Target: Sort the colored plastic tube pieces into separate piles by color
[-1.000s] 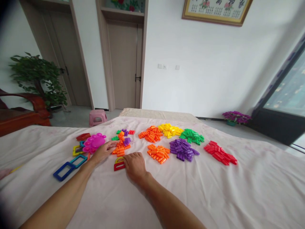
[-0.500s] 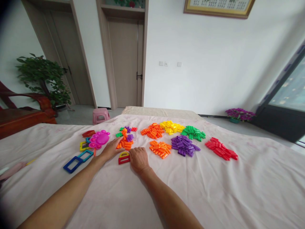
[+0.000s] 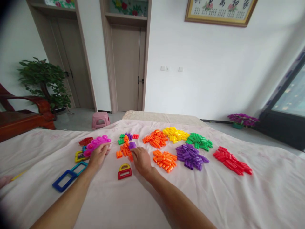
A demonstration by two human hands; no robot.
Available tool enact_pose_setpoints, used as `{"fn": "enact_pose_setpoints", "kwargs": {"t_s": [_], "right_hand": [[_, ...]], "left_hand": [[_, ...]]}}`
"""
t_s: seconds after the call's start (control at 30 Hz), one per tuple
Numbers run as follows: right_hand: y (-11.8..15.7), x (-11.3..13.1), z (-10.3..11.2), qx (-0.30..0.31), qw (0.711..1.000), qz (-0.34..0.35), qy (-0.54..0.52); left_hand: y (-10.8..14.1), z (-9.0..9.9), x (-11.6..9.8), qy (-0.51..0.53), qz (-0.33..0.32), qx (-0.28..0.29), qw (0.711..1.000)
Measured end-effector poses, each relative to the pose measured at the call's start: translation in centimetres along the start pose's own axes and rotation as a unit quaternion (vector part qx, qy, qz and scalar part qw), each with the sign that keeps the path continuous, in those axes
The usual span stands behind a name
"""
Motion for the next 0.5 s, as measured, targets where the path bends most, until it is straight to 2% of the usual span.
{"fn": "enact_pose_setpoints", "kwargs": {"t_s": [0.13, 0.27, 0.4, 0.5], "right_hand": [[-6.8, -3.1, -0.9, 0.011, 0.999, -0.043, 0.02], [-12.1, -5.1, -3.4, 0.091, 0.991, -0.083, 0.043], [-14.1, -5.5, -6.1, 0.199, 0.975, -0.046, 0.091], [-14.2, -5.5, -6.9, 0.234, 0.965, -0.022, 0.113]], "left_hand": [[-0.7, 0.1, -0.4, -0.037, 0.009, -0.015, 0.999], [-0.8, 0.1, -1.4, -0.074, 0.003, -0.032, 0.997], [-0.4, 0.3, -2.0, -0.101, -0.006, -0.033, 0.994], [-0.4, 0.3, -2.0, -0.113, -0.011, -0.03, 0.993]]}}
Point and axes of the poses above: each hand's wrist, its own y-axis away from the middle knuckle, its own z-axis out of the back of the hand, x = y × z, the point moved 4 cm from there along -y, towards the middle knuckle, and after that the axes turned 12 degrees about z, right-handed, at the moved point
